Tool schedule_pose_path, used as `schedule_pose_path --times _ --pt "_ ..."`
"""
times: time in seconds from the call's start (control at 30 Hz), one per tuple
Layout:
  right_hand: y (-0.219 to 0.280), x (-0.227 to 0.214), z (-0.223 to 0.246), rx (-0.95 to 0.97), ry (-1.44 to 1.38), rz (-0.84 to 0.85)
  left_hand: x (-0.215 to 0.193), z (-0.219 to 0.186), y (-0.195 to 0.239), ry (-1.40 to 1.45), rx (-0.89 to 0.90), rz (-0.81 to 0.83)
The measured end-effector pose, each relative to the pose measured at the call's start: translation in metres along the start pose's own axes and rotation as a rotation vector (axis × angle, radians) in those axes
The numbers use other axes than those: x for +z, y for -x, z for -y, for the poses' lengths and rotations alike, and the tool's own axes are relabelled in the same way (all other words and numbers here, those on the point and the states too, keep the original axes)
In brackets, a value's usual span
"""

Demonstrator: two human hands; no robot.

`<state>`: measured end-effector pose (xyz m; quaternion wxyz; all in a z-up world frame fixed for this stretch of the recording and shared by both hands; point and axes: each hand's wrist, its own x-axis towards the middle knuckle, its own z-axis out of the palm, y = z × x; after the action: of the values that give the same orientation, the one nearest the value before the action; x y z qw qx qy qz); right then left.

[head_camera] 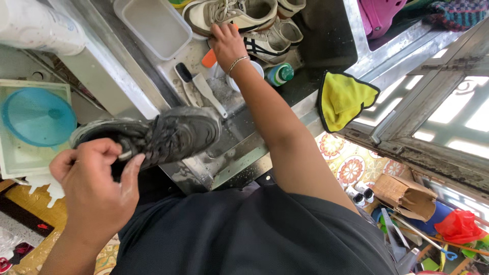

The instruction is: The person scrubs a grey sneaker and its insole with an orange brush in a sink. They rinse the shoe under running water and continue scrubbing the insole with the brush. The person handles the shoe and insole individually, focusing on different areas of the footwear.

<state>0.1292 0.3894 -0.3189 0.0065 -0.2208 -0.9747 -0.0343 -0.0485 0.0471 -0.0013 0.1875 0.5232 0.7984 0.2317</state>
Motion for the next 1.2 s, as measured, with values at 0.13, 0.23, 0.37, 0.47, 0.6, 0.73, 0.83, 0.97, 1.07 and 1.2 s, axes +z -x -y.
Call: schedule_pose_path --times 0.13,0.23,0.37,0.47,0.6,0.73,0.83,0.97,1.07,1.2 --pt "-0.007 0.026 0.003 0.000 0.175 0.055 -0.010 -0.008 -0.004 0.053 -0.071 0.036" --pt "0.001 0.034 0.006 0.087 0.034 0.196 -0.015 -0.013 -0.002 0.136 -0.176 0.104" --pt "0.001 0.001 -0.004 0.243 -0.211 0.242 -0.022 -0.012 -0.012 -0.023 -0.291 0.302" --pt "0.026 -0.070 -0.019 0.341 -0.474 0.115 -0.027 -0.006 -0.022 -0.001 -0.574 0.627" --pt "0.062 -0.160 -0.028 0.452 -0.406 0.288 -0.013 0.016 -0.022 0.714 -0.721 0.604" --pt "0.083 -0.171 -0.025 0.475 -0.364 0.568 0.011 0.036 -0.013 1.212 -0.886 0.541" --pt "0.088 -0.122 -0.023 0.329 -0.219 0.734 0.017 0.039 -0.010 1.453 -0.892 0.467" --pt "0.091 -0.022 -0.007 0.388 -0.077 0.713 0.032 0.030 -0.009 1.645 -0.945 0.309" --pt "0.091 0.021 -0.006 0.113 -0.187 0.665 0.029 0.021 -0.016 1.716 -0.918 0.238" --pt "0.107 0.032 -0.011 0.348 -0.179 0.648 0.025 0.012 -0.023 1.700 -0.912 0.233"
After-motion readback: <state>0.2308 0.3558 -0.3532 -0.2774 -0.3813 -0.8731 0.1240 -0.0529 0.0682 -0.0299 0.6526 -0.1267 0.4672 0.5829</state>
